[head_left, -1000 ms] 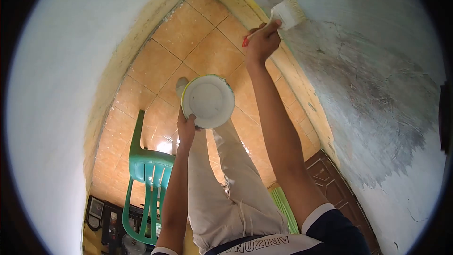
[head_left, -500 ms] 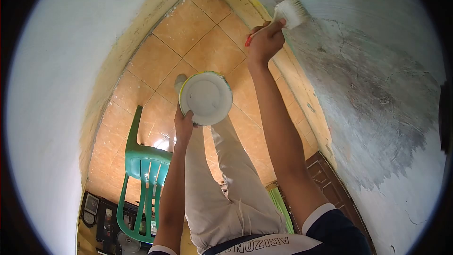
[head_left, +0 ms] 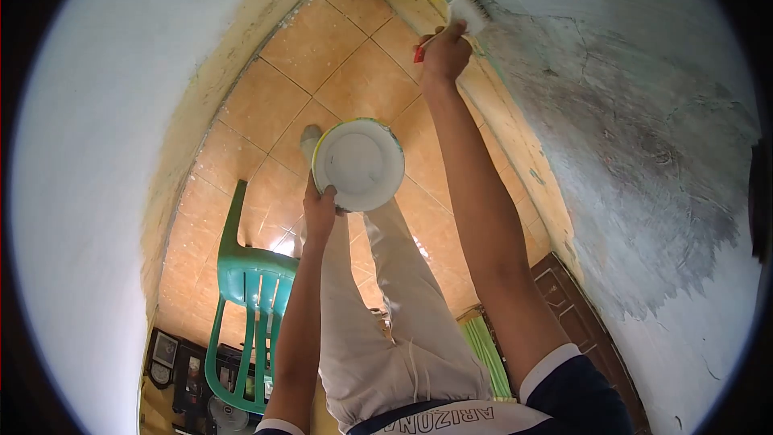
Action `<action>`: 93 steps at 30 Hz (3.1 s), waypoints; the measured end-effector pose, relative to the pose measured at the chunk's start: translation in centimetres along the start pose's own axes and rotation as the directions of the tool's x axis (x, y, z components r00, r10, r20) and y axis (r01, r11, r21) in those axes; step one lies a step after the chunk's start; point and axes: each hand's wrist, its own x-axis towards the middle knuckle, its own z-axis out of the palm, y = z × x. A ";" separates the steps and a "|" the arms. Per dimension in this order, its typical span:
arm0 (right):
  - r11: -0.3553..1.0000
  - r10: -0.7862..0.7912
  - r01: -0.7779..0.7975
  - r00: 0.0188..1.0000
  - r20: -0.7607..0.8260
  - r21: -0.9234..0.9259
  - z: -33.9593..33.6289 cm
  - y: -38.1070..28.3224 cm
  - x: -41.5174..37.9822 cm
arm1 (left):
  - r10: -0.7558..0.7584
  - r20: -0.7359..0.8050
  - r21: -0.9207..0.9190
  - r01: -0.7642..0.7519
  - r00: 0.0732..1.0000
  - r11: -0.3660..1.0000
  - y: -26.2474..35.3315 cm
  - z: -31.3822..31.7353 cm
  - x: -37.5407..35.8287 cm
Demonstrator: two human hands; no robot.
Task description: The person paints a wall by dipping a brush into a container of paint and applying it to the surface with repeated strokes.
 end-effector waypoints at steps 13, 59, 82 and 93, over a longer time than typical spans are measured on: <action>0.956 -0.240 0.243 0.970 0.039 -0.167 -0.1 -0.2 -0.3 | 0.017 -0.011 -0.007 -0.017 1.000 1.000 -1.2 -1.3 0.5; 0.996 -0.046 0.039 0.995 -0.088 -0.086 2.5 -0.3 -1.3 | 0.051 0.050 0.052 -0.053 0.997 0.997 1.4 -1.6 3.0; 0.972 -0.072 0.054 0.995 -0.070 -0.228 0.7 1.3 1.1 | 0.035 0.050 0.084 -0.039 0.998 0.996 2.1 -2.5 3.2; 0.972 -0.236 0.235 0.969 -0.072 -0.032 -0.1 -3.5 -4.3 | 0.024 0.048 0.100 -0.029 0.999 0.995 2.1 -2.0 2.9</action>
